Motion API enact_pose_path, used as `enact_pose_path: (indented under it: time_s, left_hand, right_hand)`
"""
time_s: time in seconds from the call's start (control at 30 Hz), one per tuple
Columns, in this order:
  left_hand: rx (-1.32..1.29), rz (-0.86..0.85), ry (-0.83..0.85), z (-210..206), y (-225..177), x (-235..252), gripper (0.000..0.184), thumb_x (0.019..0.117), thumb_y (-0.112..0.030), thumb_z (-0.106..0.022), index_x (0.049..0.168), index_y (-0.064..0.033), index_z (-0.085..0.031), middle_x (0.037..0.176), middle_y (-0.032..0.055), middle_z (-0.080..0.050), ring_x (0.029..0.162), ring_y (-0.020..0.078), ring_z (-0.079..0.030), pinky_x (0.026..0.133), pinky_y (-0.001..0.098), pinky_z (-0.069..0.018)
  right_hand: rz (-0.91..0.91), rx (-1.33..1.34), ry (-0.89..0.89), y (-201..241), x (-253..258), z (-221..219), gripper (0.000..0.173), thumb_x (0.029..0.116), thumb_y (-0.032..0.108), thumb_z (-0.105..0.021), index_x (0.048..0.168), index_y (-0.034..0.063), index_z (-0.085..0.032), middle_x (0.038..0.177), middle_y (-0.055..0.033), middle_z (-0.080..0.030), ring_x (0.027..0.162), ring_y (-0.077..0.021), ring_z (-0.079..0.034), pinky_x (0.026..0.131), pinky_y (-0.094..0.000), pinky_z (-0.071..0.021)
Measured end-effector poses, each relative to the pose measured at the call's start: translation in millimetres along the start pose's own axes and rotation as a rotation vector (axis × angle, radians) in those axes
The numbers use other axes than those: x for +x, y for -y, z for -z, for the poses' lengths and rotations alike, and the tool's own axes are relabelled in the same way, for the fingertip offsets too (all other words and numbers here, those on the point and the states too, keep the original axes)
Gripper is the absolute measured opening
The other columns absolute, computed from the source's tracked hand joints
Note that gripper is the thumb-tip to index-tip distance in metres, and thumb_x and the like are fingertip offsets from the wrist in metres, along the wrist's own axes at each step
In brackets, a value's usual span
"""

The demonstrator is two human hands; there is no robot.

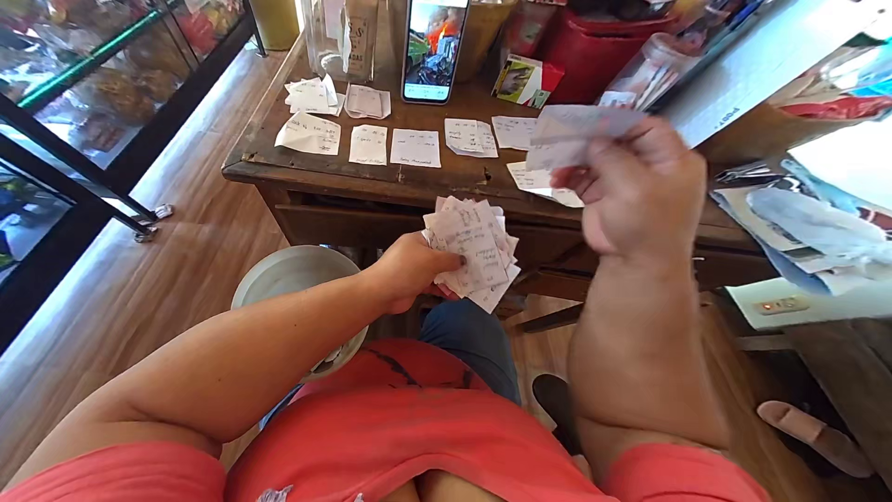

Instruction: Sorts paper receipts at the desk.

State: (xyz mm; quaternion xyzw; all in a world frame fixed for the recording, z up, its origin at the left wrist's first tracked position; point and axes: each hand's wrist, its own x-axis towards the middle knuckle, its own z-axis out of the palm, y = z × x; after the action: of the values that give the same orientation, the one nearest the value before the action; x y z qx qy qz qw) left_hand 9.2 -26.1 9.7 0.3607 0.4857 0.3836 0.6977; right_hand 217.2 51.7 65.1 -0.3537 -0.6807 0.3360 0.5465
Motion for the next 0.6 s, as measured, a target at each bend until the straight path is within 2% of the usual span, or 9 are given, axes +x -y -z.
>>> enact_pose_path:
  time_s: [0.1, 0.17, 0.23, 0.3, 0.37, 0.43, 0.5, 0.6]
  left_hand:
    - [0.039, 0.027, 0.047, -2, 2, 0, 0.022, 0.1020, -0.005, -0.060, 0.123, -0.0003, -0.058, 0.096, 0.0113, -0.072, 0.074, 0.0145, -0.072, 0.065, 0.0264, -0.0613]
    - [0.053, 0.023, 0.079, -2, 2, 1, 0.023, 0.1026, -0.003, -0.057, 0.125, -0.0001, -0.056, 0.098, 0.0110, -0.071, 0.075, 0.0142, -0.072, 0.066, 0.0264, -0.0613]
    - [0.046, 0.021, 0.102, -1, 2, 0, 0.023, 0.1034, -0.004, -0.056, 0.126, -0.0002, -0.056, 0.099, 0.0105, -0.071, 0.077, 0.0137, -0.072, 0.067, 0.0263, -0.0613]
    - [0.032, 0.027, 0.100, 0, 0, -1, 0.023, 0.1034, -0.004, -0.056, 0.126, -0.0005, -0.055, 0.099, 0.0106, -0.070, 0.078, 0.0137, -0.072, 0.068, 0.0263, -0.0615]
    - [0.019, 0.028, 0.094, 3, -1, 0, 0.023, 0.1032, -0.004, -0.057, 0.126, -0.0002, -0.056, 0.099, 0.0107, -0.070, 0.078, 0.0140, -0.072, 0.068, 0.0266, -0.0616]
    - [0.016, 0.025, 0.091, 6, -2, 1, 0.024, 0.1031, -0.004, -0.057, 0.126, 0.0000, -0.056, 0.099, 0.0110, -0.070, 0.079, 0.0143, -0.072, 0.068, 0.0269, -0.0617]
    - [0.019, 0.016, 0.094, 8, -4, 2, 0.024, 0.1033, -0.005, -0.057, 0.126, 0.0000, -0.056, 0.099, 0.0110, -0.070, 0.078, 0.0141, -0.072, 0.068, 0.0266, -0.0616]
    - [0.001, -0.001, 0.097, 11, -10, 2, 0.024, 0.1034, -0.005, -0.057, 0.127, 0.0003, -0.056, 0.099, 0.0116, -0.070, 0.079, 0.0147, -0.072, 0.070, 0.0273, -0.0618]
  right_hand:
    - [-0.019, -0.178, 0.124, 15, 46, 0, 0.024, 0.1030, 0.008, -0.048, 0.118, 0.0086, -0.067, 0.107, 0.0036, -0.069, 0.092, -0.0058, -0.069, 0.081, -0.0290, -0.0609]
    - [-0.033, -0.289, 0.211, 24, 74, -13, 0.024, 0.1029, 0.009, -0.053, 0.120, 0.0110, -0.070, 0.111, 0.0026, -0.069, 0.095, -0.0040, -0.068, 0.083, -0.0265, -0.0599]
    - [-0.017, -0.343, 0.279, 30, 99, -30, 0.025, 0.0996, 0.011, -0.061, 0.123, 0.0117, -0.069, 0.108, 0.0018, -0.068, 0.090, -0.0030, -0.067, 0.080, -0.0235, -0.0583]
    - [0.028, -0.322, 0.318, 32, 120, -49, 0.031, 0.0944, 0.011, -0.070, 0.125, 0.0076, -0.065, 0.101, 0.0015, -0.067, 0.085, -0.0026, -0.067, 0.078, -0.0213, -0.0580]
    - [0.046, -0.288, 0.369, 34, 136, -69, 0.027, 0.0927, 0.009, -0.073, 0.118, 0.0035, -0.065, 0.096, 0.0008, -0.068, 0.083, -0.0031, -0.068, 0.078, -0.0219, -0.0596]
    - [0.068, -0.328, 0.481, 35, 144, -92, 0.020, 0.0947, 0.008, -0.070, 0.114, 0.0031, -0.067, 0.100, -0.0012, -0.069, 0.085, -0.0031, -0.068, 0.079, -0.0218, -0.0588]
    - [0.133, -0.475, 0.653, 36, 146, -115, 0.020, 0.0990, 0.008, -0.062, 0.119, 0.0048, -0.067, 0.109, -0.0037, -0.069, 0.092, -0.0028, -0.066, 0.085, -0.0232, -0.0548]
    - [0.203, -0.646, 0.874, 30, 151, -153, 0.025, 0.1021, 0.003, -0.055, 0.123, 0.0045, -0.068, 0.115, -0.0106, -0.070, 0.104, -0.0149, -0.066, 0.096, -0.0361, -0.0513]
